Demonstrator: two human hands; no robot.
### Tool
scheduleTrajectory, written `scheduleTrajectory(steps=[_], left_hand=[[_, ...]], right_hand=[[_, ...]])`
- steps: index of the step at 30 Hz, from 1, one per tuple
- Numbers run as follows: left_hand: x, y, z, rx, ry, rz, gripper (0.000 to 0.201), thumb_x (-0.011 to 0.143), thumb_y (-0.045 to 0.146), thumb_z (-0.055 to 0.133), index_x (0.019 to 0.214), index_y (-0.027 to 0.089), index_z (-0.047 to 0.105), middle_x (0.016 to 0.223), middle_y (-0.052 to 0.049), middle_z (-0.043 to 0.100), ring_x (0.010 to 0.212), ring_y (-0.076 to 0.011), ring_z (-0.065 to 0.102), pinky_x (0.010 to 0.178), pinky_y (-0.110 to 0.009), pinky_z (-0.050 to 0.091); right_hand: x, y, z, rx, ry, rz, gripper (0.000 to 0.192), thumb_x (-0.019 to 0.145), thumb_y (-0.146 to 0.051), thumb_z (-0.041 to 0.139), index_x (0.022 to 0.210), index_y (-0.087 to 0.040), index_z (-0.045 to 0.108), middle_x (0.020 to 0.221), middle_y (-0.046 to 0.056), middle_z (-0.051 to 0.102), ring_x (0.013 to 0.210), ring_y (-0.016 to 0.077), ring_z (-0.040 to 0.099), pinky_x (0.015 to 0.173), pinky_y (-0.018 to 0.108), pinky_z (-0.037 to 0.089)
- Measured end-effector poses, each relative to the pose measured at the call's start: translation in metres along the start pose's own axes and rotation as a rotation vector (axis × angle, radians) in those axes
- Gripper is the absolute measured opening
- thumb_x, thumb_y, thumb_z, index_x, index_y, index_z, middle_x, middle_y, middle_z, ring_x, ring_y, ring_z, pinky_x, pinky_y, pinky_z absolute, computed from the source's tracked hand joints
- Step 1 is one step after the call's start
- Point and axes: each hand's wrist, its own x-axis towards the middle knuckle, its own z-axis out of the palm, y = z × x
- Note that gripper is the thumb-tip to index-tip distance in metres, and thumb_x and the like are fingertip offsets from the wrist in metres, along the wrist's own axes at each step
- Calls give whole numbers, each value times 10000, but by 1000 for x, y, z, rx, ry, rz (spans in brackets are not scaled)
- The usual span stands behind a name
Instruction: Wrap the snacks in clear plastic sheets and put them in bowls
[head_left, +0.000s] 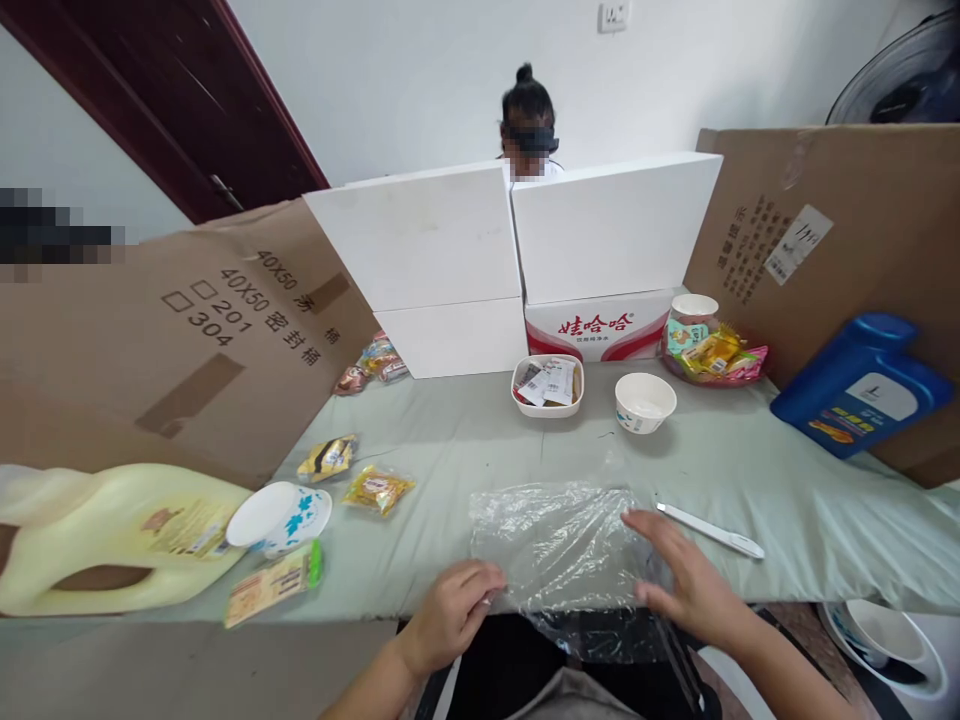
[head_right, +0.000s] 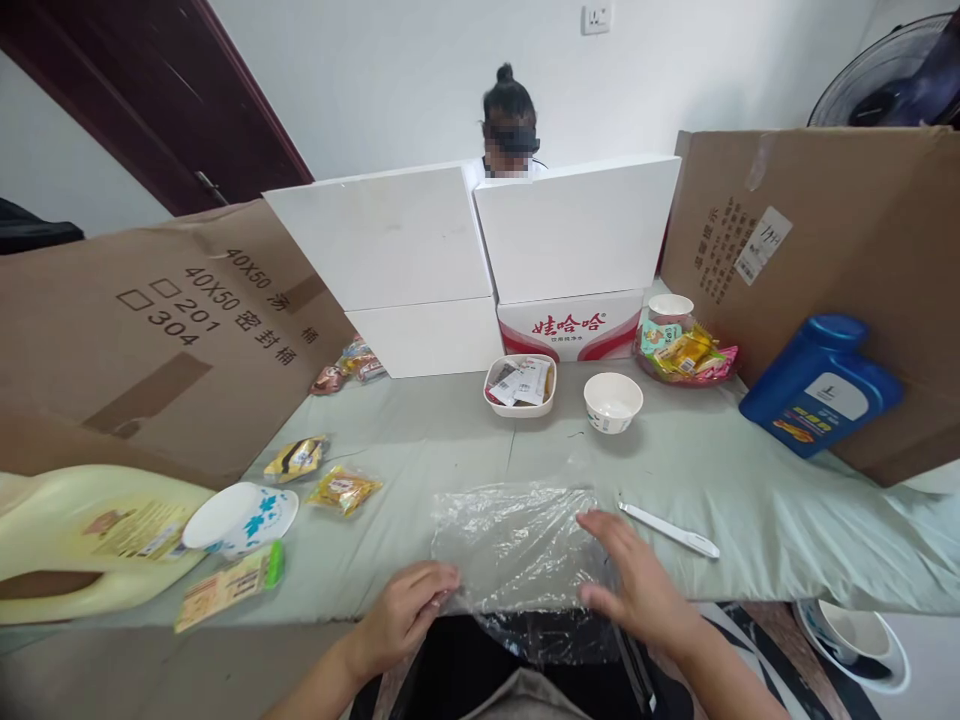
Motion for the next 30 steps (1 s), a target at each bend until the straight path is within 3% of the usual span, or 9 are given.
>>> scheduleTrajectory(steps=[3,5,8,11,13,17,21,26,30], left_hand=[[-1,-2,-3,-66,-12,-66,231,892,140,422,1027,216,593,1012,-71,702,952,-182,664,848,-292,528],[1,-5,-6,-113,-54,-126,207,892,154,411,982,214,587,1013,-71,700,943,-181,663,844,-295,528],[13,-7,-14,-101,-147,-151,191,835,135,429,897,210,594,1104,-77,685,1040,-206,629,963,-373,477],[29,-11,-20,-11,-232,-125,183,724,83,477,775,200,608,1363,-72,549,1345,-285,390,1109,-492,311],[38,-14,-23,20,-269,-146,183,684,57,487,716,192,608,1486,-49,412,1423,-306,245,1126,-510,268],[53,-17,-33,-17,-242,-220,188,722,53,466,731,187,598,1542,-66,305,1368,-273,374,1033,-397,405],[66,-15,-44,5,-213,-321,183,780,85,426,751,196,569,1521,-93,344,1361,-266,394,829,-309,494],[73,-15,-43,32,-237,-387,178,789,108,434,720,213,559,1344,-106,564,1357,-249,402,856,-319,479],[69,-21,-37,44,-224,-424,167,810,141,440,723,210,565,1235,-106,634,1364,-243,390,891,-319,464]], right_hand=[[-26,-6,9,-46,-192,-141,901,740,-569,680,1488,-250,291,1487,107,395,1376,321,330,1114,475,306],[-35,-6,20,-114,-225,-173,764,819,-384,633,1490,-289,279,1489,71,399,1385,299,318,1133,491,260],[-32,-9,30,-197,-171,-146,561,884,-178,473,1425,-311,405,1392,48,522,1286,253,454,1084,472,327],[-16,-19,25,-155,-130,-136,297,917,-231,456,1154,-281,627,1161,59,649,1092,238,569,990,447,418],[-4,-25,19,-60,-109,-128,226,933,-272,439,991,-254,657,1067,66,662,1045,225,582,954,414,451],[13,-28,10,163,-123,-24,305,962,-338,363,878,-225,634,1219,93,612,1148,224,557,961,373,466],[26,-27,5,351,-135,85,334,950,-453,389,823,-223,595,1322,92,562,1206,244,533,981,386,450],[36,-34,4,464,-164,110,334,950,-477,375,847,-230,575,1177,86,644,1113,226,592,905,374,493],[41,-27,12,396,-237,22,372,914,-510,437,765,-209,597,1369,118,534,1347,285,388,1067,484,353]])
